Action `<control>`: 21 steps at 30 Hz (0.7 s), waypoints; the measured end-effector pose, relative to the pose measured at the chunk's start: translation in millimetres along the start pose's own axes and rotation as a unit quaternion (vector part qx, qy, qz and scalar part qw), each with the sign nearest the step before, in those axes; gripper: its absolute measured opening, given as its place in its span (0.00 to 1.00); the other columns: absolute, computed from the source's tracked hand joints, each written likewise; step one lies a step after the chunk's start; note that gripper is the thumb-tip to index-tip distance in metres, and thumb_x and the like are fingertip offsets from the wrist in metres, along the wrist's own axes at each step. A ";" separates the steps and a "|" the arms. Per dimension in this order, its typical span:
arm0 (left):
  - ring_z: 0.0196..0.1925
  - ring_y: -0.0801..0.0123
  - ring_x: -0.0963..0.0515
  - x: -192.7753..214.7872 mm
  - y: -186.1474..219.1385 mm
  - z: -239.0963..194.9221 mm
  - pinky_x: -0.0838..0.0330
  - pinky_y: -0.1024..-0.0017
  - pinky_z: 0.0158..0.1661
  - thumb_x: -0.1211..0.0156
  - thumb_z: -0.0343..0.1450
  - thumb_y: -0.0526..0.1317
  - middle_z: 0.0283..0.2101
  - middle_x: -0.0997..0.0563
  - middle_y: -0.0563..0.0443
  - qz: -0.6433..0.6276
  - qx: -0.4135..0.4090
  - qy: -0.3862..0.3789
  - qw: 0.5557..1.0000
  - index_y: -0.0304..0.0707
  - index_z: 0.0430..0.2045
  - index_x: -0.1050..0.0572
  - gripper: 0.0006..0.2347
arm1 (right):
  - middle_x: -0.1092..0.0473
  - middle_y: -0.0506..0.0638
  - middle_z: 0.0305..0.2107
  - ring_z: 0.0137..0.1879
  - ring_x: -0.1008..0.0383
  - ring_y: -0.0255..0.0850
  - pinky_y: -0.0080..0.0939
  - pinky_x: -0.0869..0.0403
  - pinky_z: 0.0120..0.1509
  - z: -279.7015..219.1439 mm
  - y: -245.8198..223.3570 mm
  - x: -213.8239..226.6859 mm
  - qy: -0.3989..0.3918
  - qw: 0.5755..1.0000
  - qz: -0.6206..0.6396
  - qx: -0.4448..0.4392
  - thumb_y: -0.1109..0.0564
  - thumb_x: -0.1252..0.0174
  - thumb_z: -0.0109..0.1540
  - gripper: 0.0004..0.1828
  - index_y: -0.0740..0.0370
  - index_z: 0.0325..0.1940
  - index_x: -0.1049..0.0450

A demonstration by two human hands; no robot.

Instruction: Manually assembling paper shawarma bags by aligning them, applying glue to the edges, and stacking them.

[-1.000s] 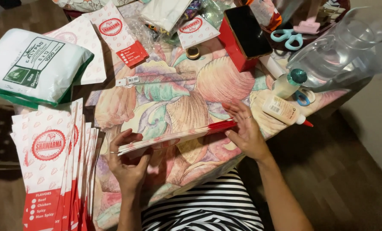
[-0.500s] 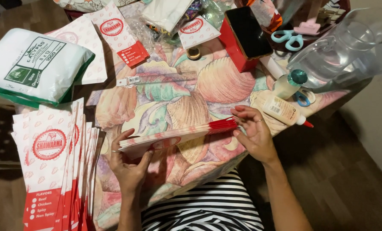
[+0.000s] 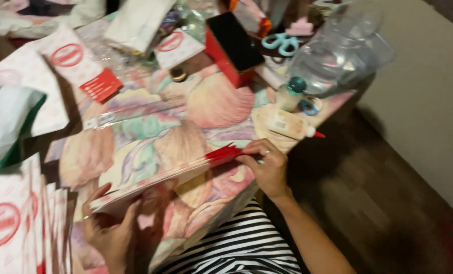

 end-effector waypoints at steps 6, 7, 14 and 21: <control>0.52 0.68 0.22 13.3 -8.5 10.5 0.25 0.78 0.50 0.25 0.62 0.29 0.53 0.22 0.42 0.119 -0.144 -0.044 0.981 0.35 0.56 0.29 0.27 | 0.25 0.52 0.32 0.40 0.23 0.40 0.36 0.24 0.48 -3.4 -9.9 -2.8 -0.025 0.999 0.025 0.017 0.65 0.28 0.56 0.09 0.65 0.35 0.23; 0.54 0.66 0.22 15.5 -5.5 8.9 0.24 0.77 0.51 0.24 0.62 0.30 0.55 0.23 0.42 0.133 -0.162 -0.036 0.977 0.34 0.56 0.28 0.26 | 0.24 0.51 0.33 0.42 0.22 0.40 0.37 0.23 0.52 -5.3 -7.0 -8.6 -0.054 0.997 0.046 0.004 0.63 0.30 0.59 0.08 0.65 0.37 0.24; 0.40 0.62 0.20 -20.0 28.2 -19.0 0.13 0.52 0.35 0.34 0.60 0.22 0.36 0.23 0.37 -0.096 0.087 0.021 0.991 0.39 0.49 0.30 0.24 | 0.25 0.48 0.38 0.44 0.22 0.35 0.31 0.23 0.53 -16.6 35.2 -19.2 -0.082 0.988 0.094 -0.093 0.64 0.28 0.57 0.16 0.62 0.46 0.26; 0.41 0.63 0.15 12.0 1.1 12.2 0.17 0.76 0.41 0.24 0.59 0.29 0.53 0.20 0.40 0.115 -0.167 -0.085 0.975 0.36 0.54 0.29 0.28 | 0.25 0.48 0.39 0.47 0.26 0.34 0.31 0.27 0.58 -3.4 30.7 -14.5 -0.105 0.989 0.052 -0.092 0.61 0.22 0.50 0.25 0.64 0.47 0.25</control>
Point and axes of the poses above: each hand's wrist, its own z-axis towards the middle knuckle, its own x-axis out of the back of the hand, y = z × x, the point moved 8 cm from there along z, towards the middle knuckle
